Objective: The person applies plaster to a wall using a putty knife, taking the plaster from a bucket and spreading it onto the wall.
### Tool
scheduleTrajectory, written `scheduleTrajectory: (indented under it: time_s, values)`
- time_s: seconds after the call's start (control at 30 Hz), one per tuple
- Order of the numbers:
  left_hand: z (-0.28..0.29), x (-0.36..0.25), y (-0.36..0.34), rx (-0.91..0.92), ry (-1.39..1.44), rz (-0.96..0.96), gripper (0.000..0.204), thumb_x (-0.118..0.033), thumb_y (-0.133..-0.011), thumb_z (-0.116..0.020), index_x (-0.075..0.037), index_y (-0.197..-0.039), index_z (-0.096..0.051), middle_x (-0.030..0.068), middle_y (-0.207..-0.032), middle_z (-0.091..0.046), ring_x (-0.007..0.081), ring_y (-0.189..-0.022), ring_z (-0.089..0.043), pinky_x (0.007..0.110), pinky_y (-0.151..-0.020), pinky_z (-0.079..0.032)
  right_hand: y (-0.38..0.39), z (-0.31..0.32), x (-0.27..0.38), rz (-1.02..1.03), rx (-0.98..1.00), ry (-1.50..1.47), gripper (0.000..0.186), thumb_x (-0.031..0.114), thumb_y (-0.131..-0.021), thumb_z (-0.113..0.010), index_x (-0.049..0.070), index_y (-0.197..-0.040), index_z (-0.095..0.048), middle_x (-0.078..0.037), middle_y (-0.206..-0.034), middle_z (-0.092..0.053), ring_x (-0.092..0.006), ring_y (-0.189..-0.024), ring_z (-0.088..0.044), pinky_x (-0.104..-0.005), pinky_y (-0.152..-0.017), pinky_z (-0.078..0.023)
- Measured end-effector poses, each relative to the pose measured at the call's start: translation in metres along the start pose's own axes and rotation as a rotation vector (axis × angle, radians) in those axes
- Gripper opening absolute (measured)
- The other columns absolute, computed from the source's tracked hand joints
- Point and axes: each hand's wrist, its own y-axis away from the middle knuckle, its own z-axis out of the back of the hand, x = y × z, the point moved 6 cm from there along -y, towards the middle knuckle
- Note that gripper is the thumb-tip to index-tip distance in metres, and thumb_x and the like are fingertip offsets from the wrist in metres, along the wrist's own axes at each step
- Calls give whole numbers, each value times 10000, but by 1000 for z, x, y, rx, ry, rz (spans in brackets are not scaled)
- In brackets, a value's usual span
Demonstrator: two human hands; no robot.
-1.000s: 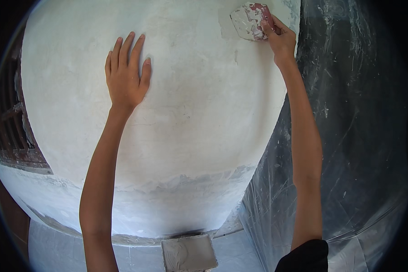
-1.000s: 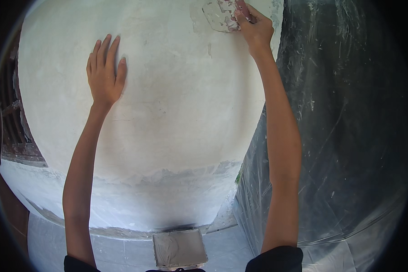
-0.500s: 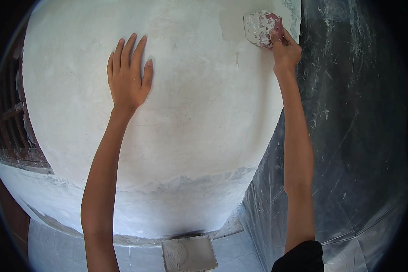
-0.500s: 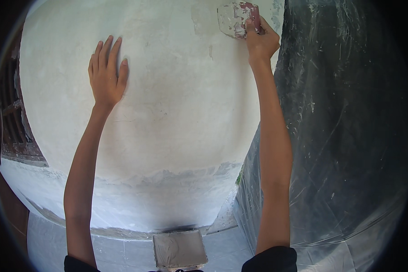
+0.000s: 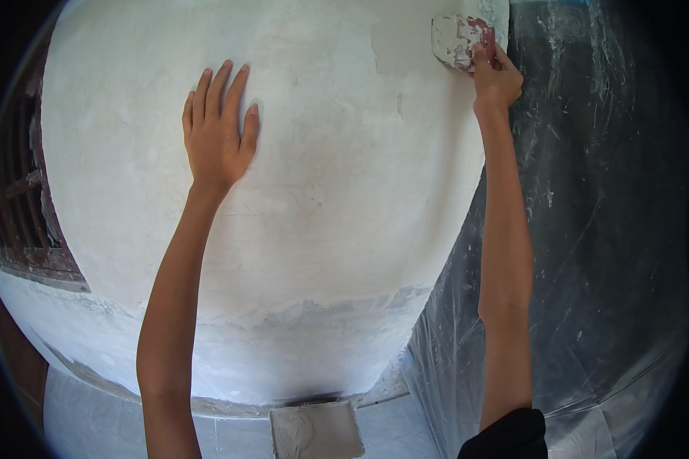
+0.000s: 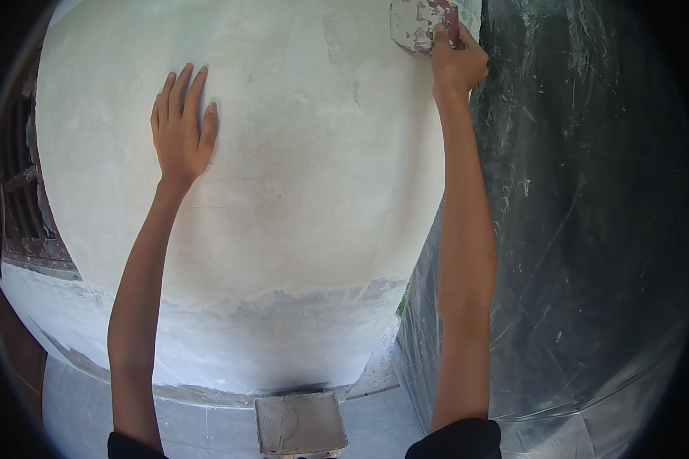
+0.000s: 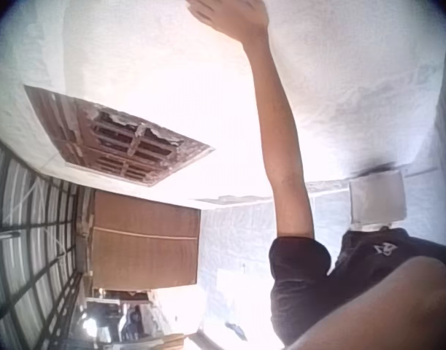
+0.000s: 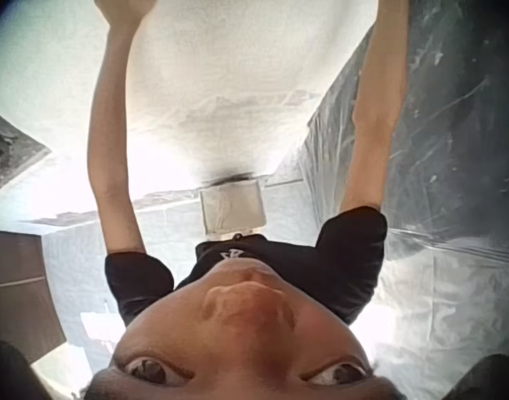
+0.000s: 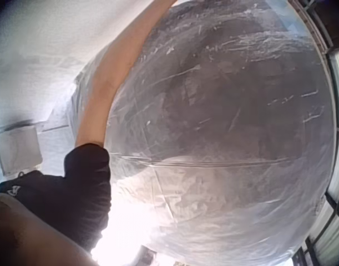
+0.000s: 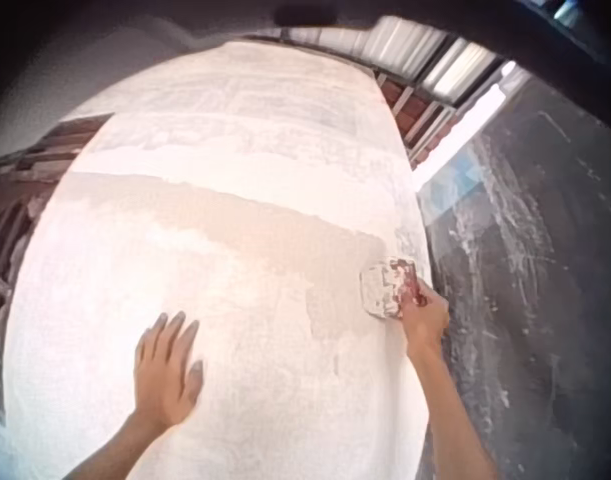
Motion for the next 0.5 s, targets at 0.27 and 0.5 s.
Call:
scheduleTrajectory:
  time_s: [0.27,0.5]
  values:
    - [2,5,0,1,9,-6,486,-302,-966,-486,-180,-1435,-529,63,-1504,-481,311,-1444,-350,488,-1184,-234,40,-43,11,43,276,-209,407,112,-878,-752,12,-1265,-672,-71,-1010,-743,-99,-860,-661,-277,-814,-536]
    - [-2,0,0,65,-57,-6,504,-306,-993,-448,-156,-1474,-472,65,-1546,-414,303,-1459,-309,463,-1185,-227,9,28,-29,-74,-114,-109,380,102,-874,-740,16,-1241,-691,-99,-1031,-745,-141,-906,-684,-280,-823,-538]
